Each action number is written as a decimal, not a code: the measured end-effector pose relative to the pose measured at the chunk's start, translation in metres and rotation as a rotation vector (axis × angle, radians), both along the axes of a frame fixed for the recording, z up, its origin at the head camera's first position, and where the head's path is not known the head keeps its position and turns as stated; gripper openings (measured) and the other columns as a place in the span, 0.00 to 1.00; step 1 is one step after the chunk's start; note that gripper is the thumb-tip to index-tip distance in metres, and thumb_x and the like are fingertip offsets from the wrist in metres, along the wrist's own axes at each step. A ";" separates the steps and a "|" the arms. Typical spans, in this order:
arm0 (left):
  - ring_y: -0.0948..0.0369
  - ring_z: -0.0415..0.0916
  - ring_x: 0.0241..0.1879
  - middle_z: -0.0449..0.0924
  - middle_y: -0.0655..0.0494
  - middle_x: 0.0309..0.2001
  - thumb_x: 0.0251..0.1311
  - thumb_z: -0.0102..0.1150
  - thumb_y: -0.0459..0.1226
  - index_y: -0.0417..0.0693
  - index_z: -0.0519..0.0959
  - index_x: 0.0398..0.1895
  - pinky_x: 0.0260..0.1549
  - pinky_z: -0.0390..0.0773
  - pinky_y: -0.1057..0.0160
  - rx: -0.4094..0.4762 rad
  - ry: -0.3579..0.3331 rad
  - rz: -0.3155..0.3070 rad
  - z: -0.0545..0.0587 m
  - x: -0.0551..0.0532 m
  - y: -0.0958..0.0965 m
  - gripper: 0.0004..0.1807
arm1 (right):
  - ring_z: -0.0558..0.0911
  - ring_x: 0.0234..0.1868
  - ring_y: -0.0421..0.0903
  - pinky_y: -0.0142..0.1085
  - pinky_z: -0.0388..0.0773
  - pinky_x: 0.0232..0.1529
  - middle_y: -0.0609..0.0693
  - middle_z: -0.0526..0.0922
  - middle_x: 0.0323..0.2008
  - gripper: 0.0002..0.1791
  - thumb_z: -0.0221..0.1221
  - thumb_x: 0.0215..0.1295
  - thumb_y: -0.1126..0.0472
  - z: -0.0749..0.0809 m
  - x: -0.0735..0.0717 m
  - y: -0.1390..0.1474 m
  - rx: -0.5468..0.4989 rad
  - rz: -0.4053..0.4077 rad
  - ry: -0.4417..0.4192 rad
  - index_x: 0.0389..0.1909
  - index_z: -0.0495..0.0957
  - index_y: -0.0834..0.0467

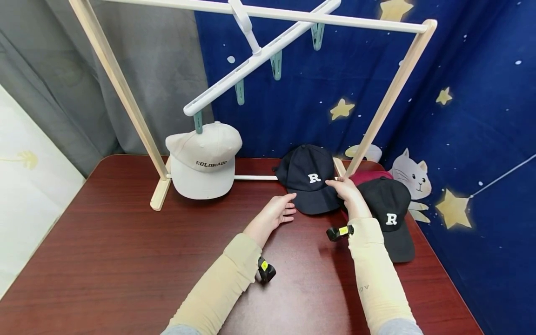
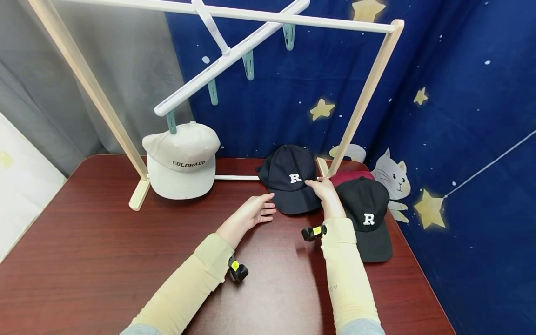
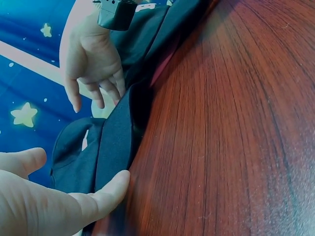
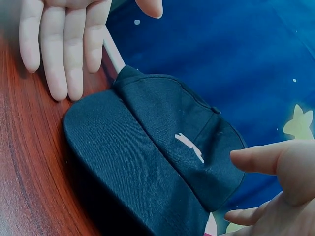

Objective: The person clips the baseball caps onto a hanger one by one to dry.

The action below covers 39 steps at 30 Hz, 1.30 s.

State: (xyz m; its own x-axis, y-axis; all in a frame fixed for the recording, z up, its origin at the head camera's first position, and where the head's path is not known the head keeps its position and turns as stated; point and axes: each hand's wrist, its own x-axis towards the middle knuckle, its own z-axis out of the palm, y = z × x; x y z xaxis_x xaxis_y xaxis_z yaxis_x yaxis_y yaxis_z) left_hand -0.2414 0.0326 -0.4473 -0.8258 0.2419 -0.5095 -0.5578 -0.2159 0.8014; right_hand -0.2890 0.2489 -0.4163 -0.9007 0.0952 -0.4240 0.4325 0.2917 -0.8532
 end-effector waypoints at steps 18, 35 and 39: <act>0.44 0.69 0.59 0.64 0.30 0.62 0.65 0.55 0.43 0.30 0.57 0.68 0.54 0.71 0.49 -0.011 0.003 0.021 0.000 -0.001 -0.007 0.36 | 0.62 0.65 0.60 0.47 0.60 0.64 0.66 0.58 0.67 0.35 0.54 0.67 0.57 -0.004 0.005 -0.002 0.128 0.017 0.050 0.67 0.56 0.72; 0.43 0.70 0.58 0.63 0.31 0.62 0.65 0.55 0.43 0.27 0.56 0.67 0.56 0.70 0.51 -0.019 -0.017 0.035 -0.002 -0.003 -0.010 0.37 | 0.60 0.67 0.60 0.47 0.58 0.65 0.69 0.56 0.68 0.40 0.58 0.64 0.59 -0.007 0.004 -0.005 0.232 0.079 0.082 0.69 0.51 0.74; 0.43 0.69 0.58 0.63 0.31 0.62 0.64 0.56 0.43 0.27 0.56 0.67 0.56 0.70 0.51 -0.007 -0.023 0.040 -0.003 -0.005 -0.010 0.37 | 0.60 0.67 0.60 0.46 0.59 0.65 0.70 0.57 0.68 0.40 0.59 0.64 0.60 -0.008 0.004 -0.006 0.235 0.075 0.095 0.68 0.52 0.75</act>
